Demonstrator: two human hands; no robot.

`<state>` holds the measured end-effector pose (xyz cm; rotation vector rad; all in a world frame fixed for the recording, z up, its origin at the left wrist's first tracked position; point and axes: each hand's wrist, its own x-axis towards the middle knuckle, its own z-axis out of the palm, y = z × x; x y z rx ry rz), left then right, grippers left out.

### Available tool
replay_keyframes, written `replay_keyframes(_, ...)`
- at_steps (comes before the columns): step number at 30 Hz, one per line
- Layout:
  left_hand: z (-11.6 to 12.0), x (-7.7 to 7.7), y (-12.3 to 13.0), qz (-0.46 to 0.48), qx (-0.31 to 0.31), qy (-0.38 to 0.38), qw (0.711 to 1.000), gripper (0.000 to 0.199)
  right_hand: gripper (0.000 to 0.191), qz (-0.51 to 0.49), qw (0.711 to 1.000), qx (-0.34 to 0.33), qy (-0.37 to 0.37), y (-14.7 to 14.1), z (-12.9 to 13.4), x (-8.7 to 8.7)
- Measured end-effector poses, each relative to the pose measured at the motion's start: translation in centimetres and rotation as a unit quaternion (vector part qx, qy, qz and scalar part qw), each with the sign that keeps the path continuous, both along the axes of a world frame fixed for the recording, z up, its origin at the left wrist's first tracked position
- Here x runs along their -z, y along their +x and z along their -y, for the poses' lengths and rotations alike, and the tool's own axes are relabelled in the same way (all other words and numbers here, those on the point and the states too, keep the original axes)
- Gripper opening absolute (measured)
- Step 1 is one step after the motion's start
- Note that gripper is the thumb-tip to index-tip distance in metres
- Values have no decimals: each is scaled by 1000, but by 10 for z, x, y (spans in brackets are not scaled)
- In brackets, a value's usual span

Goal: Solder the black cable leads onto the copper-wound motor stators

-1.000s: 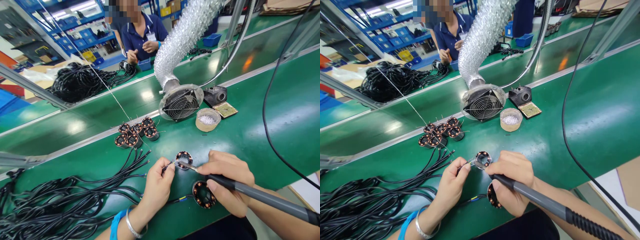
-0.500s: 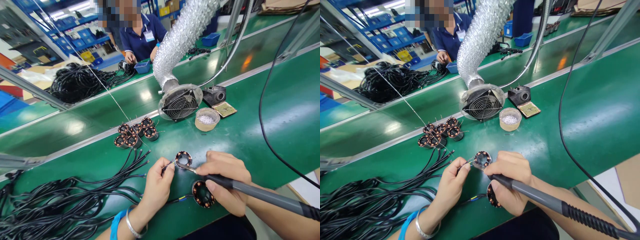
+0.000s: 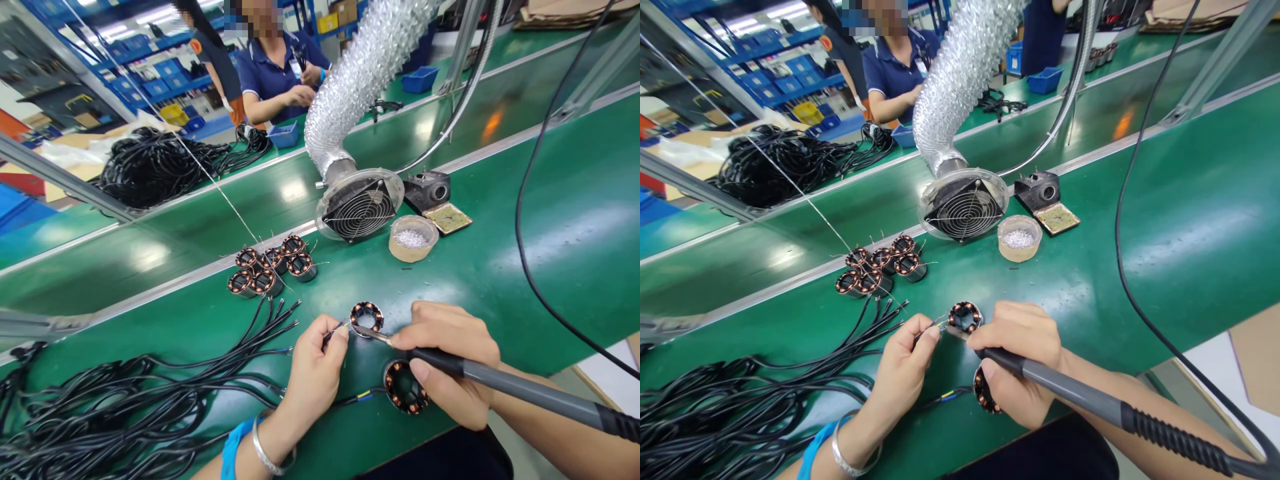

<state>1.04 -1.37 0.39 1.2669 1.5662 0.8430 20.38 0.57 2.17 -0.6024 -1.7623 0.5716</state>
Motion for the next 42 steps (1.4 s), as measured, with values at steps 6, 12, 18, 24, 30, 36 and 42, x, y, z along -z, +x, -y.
replay_keyframes(6,0,-1,-1,-11,1,1,1000,29,24,-4,999,34,-6,6,-2,-1)
replay_keyframes(12,1,-2,-1,-13,4,-1,1000,29,25,30,981,187,31,27,-17,0)
replay_keyframes(18,0,-2,-1,-5,4,4,1000,29,25,161,923,335,95,69,-38,27)
replay_keyframes(24,-2,-1,0,-6,3,8,1000,29,26,230,928,290,23,82,-40,42)
replay_keyframes(30,-2,1,-1,-7,0,8,1000,29,16,150,980,126,32,31,-33,16)
replay_keyframes(36,-3,5,-5,15,1,15,1000,29,22,208,975,-56,59,-22,-38,14)
replay_keyframes(42,-4,4,-7,5,4,16,1000,29,27,174,983,-46,40,-22,-36,18)
